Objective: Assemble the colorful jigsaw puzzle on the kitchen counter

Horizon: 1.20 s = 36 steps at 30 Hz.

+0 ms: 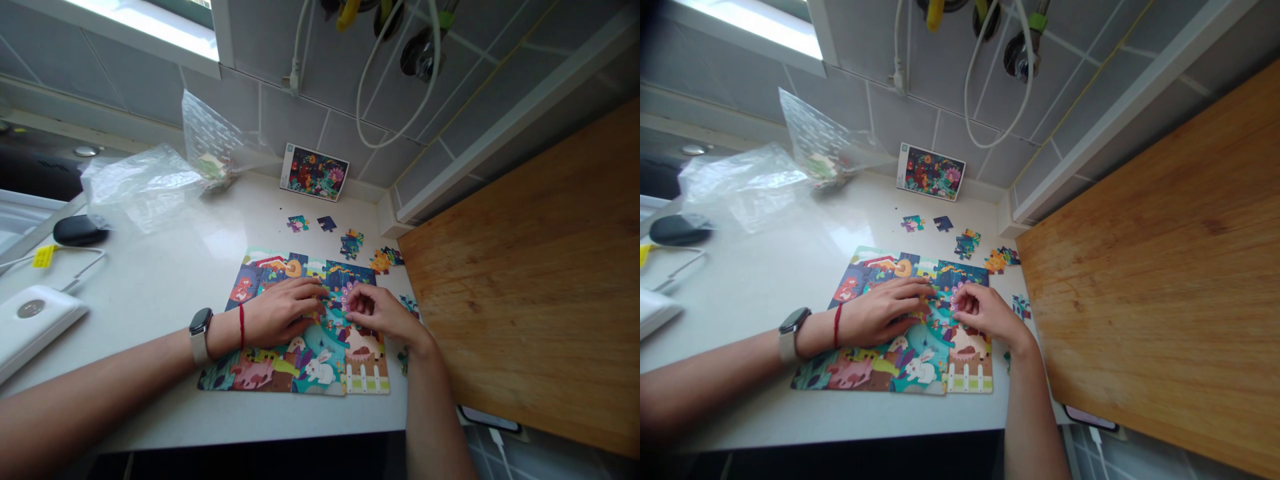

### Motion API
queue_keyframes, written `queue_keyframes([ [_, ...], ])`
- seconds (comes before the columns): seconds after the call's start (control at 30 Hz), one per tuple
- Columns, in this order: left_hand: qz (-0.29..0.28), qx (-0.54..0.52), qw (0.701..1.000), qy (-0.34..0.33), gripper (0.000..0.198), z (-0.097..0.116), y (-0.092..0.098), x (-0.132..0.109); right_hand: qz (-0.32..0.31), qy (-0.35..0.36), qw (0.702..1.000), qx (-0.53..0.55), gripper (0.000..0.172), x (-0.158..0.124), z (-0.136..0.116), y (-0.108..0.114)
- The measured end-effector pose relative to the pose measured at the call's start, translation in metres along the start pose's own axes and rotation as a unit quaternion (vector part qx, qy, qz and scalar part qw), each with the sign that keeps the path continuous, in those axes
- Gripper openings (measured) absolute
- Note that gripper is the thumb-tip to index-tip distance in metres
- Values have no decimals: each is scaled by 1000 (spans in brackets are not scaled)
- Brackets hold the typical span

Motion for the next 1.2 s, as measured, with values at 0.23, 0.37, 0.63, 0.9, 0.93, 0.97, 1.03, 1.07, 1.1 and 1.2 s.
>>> queue_keyframes([
  [0.23,20,15,999,35,12,-2,4,0,-15,-2,1000,-5,32,0,1,0],
  [0.37,9,33,999,41,21,-4,1,-1,-24,15,999,-41,36,2,0,0],
  [0.63,-42,96,993,51,50,-4,-6,-2,-23,26,998,-57,21,1,4,0],
  [0.9,-43,95,993,52,47,-6,-8,-2,-13,24,998,-50,18,3,-2,0],
  [0.93,-43,99,993,51,46,-6,-8,-2,-17,32,998,-56,16,3,-4,0],
  [0.97,-42,103,992,50,45,-6,-8,-2,-25,41,997,-63,15,2,-6,-1],
  [1.03,-39,108,992,48,40,-5,-9,-3,-45,61,994,-80,15,1,-9,-2],
  [1.07,-37,109,992,49,38,-5,-9,-3,-53,70,992,-89,15,1,-10,-3],
  [1.1,-35,108,992,49,35,-5,-9,-3,-57,76,991,-97,16,1,-10,-3],
  [1.2,-31,103,993,49,28,-5,-9,-3,-48,72,991,-105,18,2,-8,-3],
])
Point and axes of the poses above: each hand's wrist, its own x-axis towards the middle knuckle, its own y-axis out of the back of the hand, z = x × y, the point moved 4 cm from there along x, towards the middle knuckle, and after that the axes turned 4 degrees about x, right-handed, at the moved point
